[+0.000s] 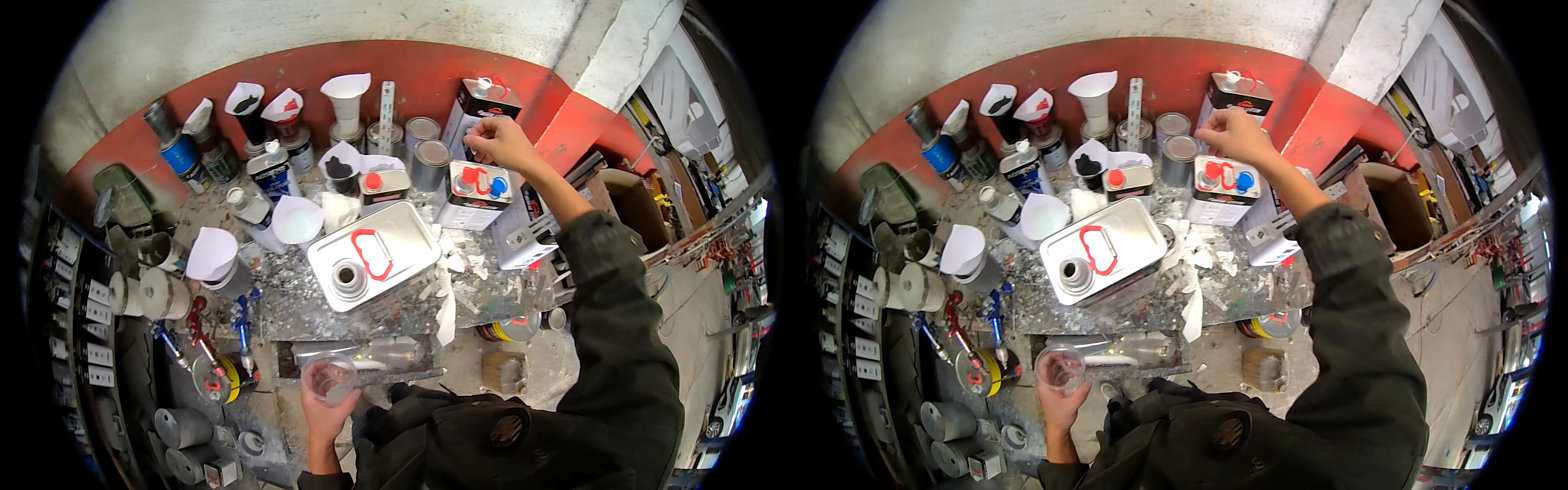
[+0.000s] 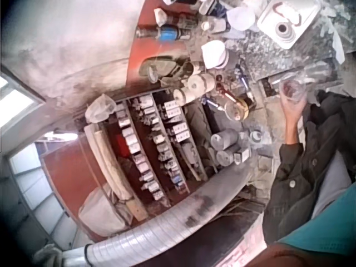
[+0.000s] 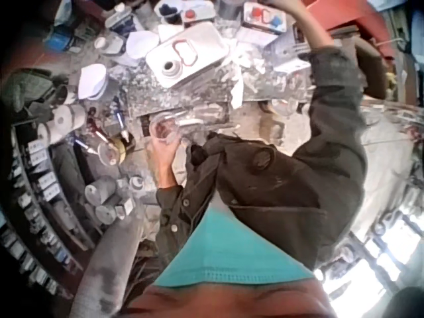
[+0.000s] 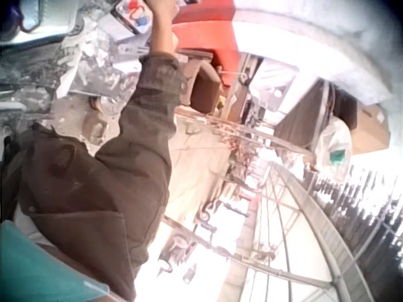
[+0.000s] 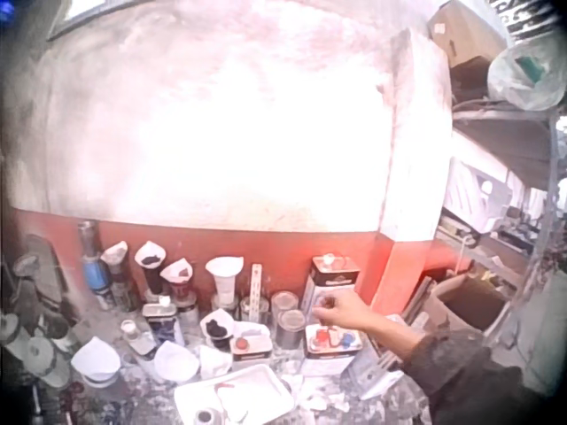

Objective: The person squats in a workshop, detaches a spray gun cup, pours liquid from a yellow drum into it, and reattaches the cup. They then stir a grey liquid in a bowl with a ladle, pour it into the cup, and reattach the gun. Finally, they pour a clear liquid from a metal can into a plastic cup.

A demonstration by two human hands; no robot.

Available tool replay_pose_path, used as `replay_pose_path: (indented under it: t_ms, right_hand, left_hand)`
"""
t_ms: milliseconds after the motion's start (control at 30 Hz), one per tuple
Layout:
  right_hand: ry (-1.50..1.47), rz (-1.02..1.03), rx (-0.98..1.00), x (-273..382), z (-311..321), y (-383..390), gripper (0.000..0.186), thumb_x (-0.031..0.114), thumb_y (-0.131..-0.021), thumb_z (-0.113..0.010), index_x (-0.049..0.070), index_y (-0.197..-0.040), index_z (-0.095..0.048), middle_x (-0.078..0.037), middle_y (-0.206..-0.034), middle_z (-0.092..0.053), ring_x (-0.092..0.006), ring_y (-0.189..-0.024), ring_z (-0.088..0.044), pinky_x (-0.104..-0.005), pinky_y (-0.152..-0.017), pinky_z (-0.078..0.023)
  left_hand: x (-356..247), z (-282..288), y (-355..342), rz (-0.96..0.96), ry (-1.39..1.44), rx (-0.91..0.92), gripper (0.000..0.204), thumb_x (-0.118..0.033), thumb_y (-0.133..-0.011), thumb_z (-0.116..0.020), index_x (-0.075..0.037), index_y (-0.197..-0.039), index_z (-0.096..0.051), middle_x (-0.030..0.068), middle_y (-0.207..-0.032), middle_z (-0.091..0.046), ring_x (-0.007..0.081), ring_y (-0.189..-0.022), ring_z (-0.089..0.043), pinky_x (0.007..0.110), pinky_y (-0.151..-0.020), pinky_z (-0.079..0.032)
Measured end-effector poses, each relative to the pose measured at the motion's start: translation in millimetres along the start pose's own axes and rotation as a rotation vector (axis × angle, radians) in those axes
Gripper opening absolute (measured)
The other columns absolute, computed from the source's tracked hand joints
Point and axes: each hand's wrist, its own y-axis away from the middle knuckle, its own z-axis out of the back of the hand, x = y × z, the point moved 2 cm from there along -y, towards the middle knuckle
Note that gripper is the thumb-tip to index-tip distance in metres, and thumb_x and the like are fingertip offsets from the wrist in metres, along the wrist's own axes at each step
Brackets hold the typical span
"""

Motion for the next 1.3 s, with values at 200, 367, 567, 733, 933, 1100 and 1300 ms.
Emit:
replay_pose_path:
  t_ms: [200, 367, 567, 733, 933, 1100, 1300]
  right_hand:
    - [-0.244, 0.092, 0.43, 120, -88, 82, 0.021, 0.018, -0.083, -0.071, -0.002, -0.082, -0.065, -0.006, -0.066, -0.066, -0.0103, -0.059, -0.064, -0.0247, -0.053, -0.05]
    - [0.354, 0.37, 0.336, 145, -127, 85, 0.033, 0.029, -0.079, -0.072, -0.001, -0.066, -0.067, -0.008, -0.057, -0.064, -0.0131, -0.054, -0.064, -0.029, -0.053, -0.05]
    - [0.259, -0.023, 0.652, 168, -137, 76, 0.032, 0.023, -0.082, -0.069, -0.004, -0.064, -0.067, -0.009, -0.058, -0.065, -0.014, -0.048, -0.063, -0.0262, -0.046, -0.051]
    - [0.358, -0.125, 0.518, 172, -139, 77, 0.029, 0.02, -0.076, -0.067, -0.007, -0.065, -0.066, -0.012, -0.058, -0.065, -0.0181, -0.05, -0.065, -0.0294, -0.05, -0.055]
    - [-0.354, -0.354, 0.445, 151, -123, 86, 0.024, 0.016, -0.089, -0.055, -0.006, -0.085, -0.062, -0.008, -0.066, -0.062, -0.0134, -0.052, -0.059, -0.0267, -0.046, -0.049]
    - [-0.996, -0.617, 0.332, 128, -133, 96, 0.011, 0.009, -0.09, -0.047, 0.001, -0.09, -0.054, 0.005, -0.062, -0.044, -0.0022, -0.043, -0.032, -0.019, -0.035, -0.023]
    - [-0.877, -0.586, 0.277, 128, -129, 92, 0.018, 0.018, -0.098, -0.047, 0.008, -0.082, -0.05, 0.01, -0.058, -0.034, 0.0, -0.043, -0.023, -0.0189, -0.036, -0.014]
  left_hand:
    - [-13, 16, 2, 0.02, 0.073, 0.042, 0.068, -0.003, -0.064, -0.078, -0.005, -0.123, -0.043, 0.0076, -0.105, -0.058, 0.0174, -0.101, -0.056, 0.032, -0.09, -0.045]
    - [-9, 40, 21, -0.021, 0.057, 0.048, 0.069, -0.004, -0.065, -0.08, -0.004, -0.123, -0.043, 0.0081, -0.106, -0.058, 0.0176, -0.102, -0.056, 0.032, -0.089, -0.045]
    - [11, 69, 38, -0.025, 0.141, 0.053, 0.069, -0.001, -0.066, -0.08, -0.001, -0.123, -0.042, 0.0099, -0.105, -0.058, 0.0187, -0.1, -0.058, 0.032, -0.089, -0.047]
    - [9, 85, 41, -0.048, 0.191, 0.106, 0.067, 0.0, -0.067, -0.079, -0.001, -0.123, -0.043, 0.0099, -0.104, -0.06, 0.0181, -0.1, -0.059, 0.032, -0.088, -0.048]
    - [15, 121, 52, -0.017, 0.216, 0.106, 0.065, -0.001, -0.067, -0.079, -0.002, -0.122, -0.044, 0.0093, -0.103, -0.06, 0.0168, -0.098, -0.059, 0.031, -0.087, -0.048]
    - [24, 137, 60, 0.008, 0.191, 0.045, 0.067, -0.003, -0.066, -0.08, -0.002, -0.123, -0.044, 0.0084, -0.102, -0.059, 0.0164, -0.096, -0.059, 0.03, -0.086, -0.048]
    - [37, 126, 72, 0.001, 0.302, -0.049, 0.069, -0.011, -0.07, -0.079, -0.001, -0.126, -0.042, 0.0081, -0.1, -0.059, 0.0153, -0.093, -0.059, 0.03, -0.084, -0.049]
